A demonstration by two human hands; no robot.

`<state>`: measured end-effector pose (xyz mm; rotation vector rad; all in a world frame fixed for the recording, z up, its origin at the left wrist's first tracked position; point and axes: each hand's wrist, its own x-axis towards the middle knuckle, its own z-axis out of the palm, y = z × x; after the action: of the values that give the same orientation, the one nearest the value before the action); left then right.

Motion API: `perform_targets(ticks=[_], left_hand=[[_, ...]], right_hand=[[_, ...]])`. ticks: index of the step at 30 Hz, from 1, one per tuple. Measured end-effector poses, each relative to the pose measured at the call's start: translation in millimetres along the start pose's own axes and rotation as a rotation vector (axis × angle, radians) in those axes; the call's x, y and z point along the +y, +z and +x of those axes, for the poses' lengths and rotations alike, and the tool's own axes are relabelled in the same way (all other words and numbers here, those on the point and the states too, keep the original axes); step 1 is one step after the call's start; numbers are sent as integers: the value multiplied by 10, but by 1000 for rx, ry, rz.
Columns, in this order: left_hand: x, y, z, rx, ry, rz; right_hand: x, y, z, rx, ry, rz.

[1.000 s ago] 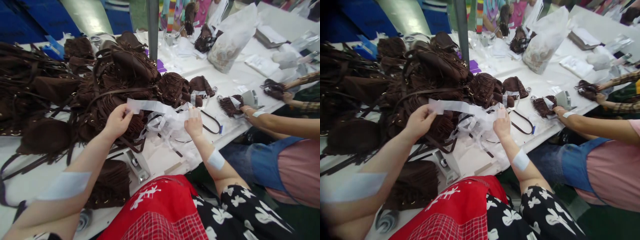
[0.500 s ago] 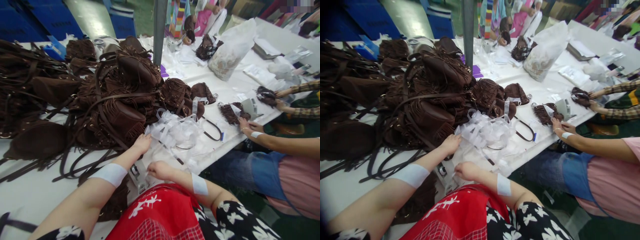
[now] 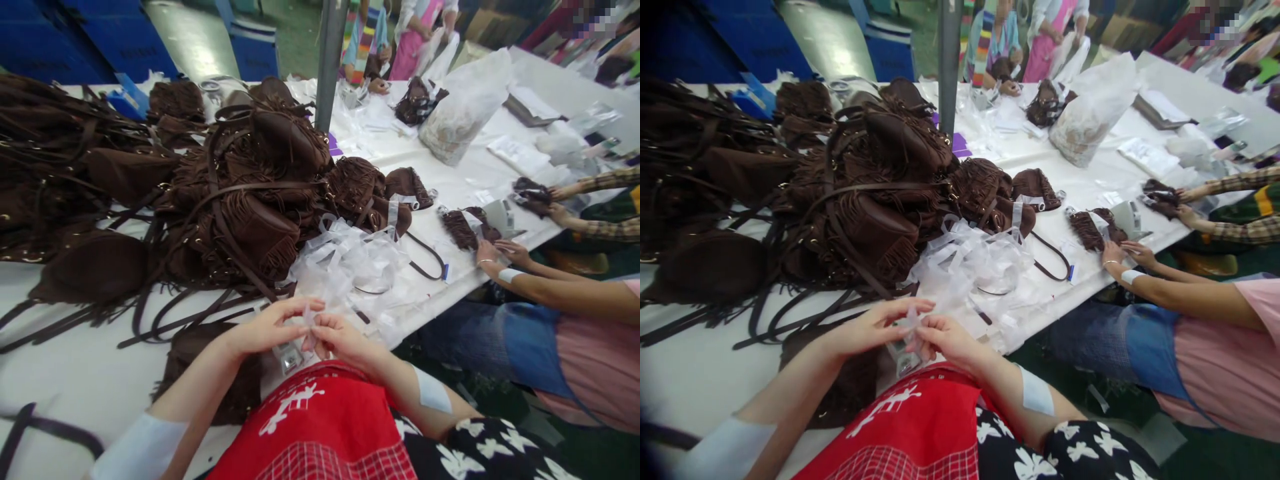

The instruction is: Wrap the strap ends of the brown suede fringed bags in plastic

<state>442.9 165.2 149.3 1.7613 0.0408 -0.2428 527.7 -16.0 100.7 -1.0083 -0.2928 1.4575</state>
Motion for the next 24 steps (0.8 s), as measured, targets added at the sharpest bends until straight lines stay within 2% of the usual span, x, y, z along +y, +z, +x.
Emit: perform_targets(ticks=[1, 2, 3, 5, 8, 10, 12, 15, 18, 20, 22, 24], left_hand=[[68, 51, -108, -26, 22, -10], [111, 104, -218, -3, 17, -1], [132, 155, -330, 63, -10, 12], [130, 233, -562, 270, -86, -1], [111, 265, -932, 515, -182, -123], [116, 253, -1161, 583, -261, -188], [114, 260, -1329, 585, -347, -210], [64, 362, -1420, 514, -389, -228], [-21, 549, -1343, 405, -359, -254], [-73, 668, -1249, 331, -345, -261], [-112, 747, -1162, 280, -328, -244], [-143, 778, -1104, 262, -305, -218]], right_hand=[[20, 75, -11, -36, 21, -7], [41, 145, -22, -74, 43, -22], [59, 203, -26, -113, 61, -49], [81, 259, 7, -162, 45, -173], [68, 160, 224, -64, -211, -605], [36, -5, 481, 6, -391, -997], [3, -202, 780, 34, -375, -1349], [-23, -461, 1195, 226, -154, -1592], [-3, -616, 1504, 476, -93, -1605], [27, -676, 1656, 594, -75, -1565], [48, -732, 1762, 628, -53, -1508], [29, -815, 1805, 599, -41, -1459]])
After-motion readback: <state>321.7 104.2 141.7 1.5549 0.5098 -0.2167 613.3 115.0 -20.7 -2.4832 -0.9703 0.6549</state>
